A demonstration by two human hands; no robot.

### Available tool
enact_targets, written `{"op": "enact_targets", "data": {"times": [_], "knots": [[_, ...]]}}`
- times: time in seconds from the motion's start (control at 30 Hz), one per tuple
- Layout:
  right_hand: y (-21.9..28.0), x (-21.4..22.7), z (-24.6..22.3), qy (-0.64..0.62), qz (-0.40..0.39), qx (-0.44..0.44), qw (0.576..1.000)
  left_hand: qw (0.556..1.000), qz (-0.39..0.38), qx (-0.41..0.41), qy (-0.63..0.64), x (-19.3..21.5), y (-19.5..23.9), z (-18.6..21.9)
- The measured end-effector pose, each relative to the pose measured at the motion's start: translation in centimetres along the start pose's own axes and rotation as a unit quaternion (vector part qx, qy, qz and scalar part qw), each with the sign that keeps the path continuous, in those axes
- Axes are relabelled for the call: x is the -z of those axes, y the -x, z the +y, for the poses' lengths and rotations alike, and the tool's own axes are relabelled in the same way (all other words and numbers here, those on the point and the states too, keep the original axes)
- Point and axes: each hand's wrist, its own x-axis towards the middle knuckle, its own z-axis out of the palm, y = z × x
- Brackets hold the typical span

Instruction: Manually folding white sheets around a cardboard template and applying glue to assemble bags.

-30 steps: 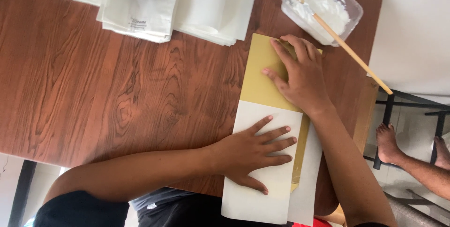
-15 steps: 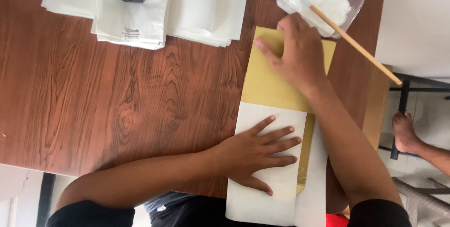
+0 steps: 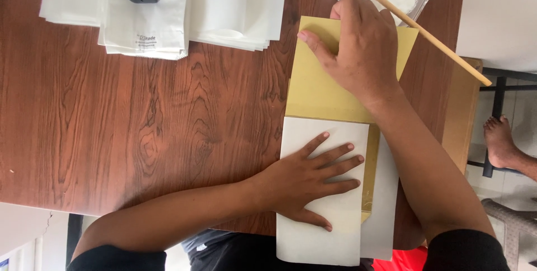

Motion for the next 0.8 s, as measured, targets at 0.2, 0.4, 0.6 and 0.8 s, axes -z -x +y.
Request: {"op": "enact_targets", "data": {"times": [0.2, 0.4, 0.6, 0.8], "knots": [[-0.1, 0.2, -0.3, 0.006, 0.007, 0.004, 1.0, 1.0, 0.019, 0.008, 0.024, 0.0, -0.2, -0.1], [-0.2, 0.0, -0.2, -0.019, 0.006, 0.005, 1.0, 0.999, 0.0, 0.005, 0.034, -0.2, -0.3, -0.6], [-0.2, -0.8, -0.1, -0.081, -0.025, -0.006, 0.996, 0.998, -0.007, -0.002, 0.061, -0.1, -0.4, -1.5], [-0.1, -1.0, -0.2, -0.118, -0.036, -0.001, 0.992, 0.998, -0.015, -0.005, 0.064, 0.3, -0.6, -1.5]]}}
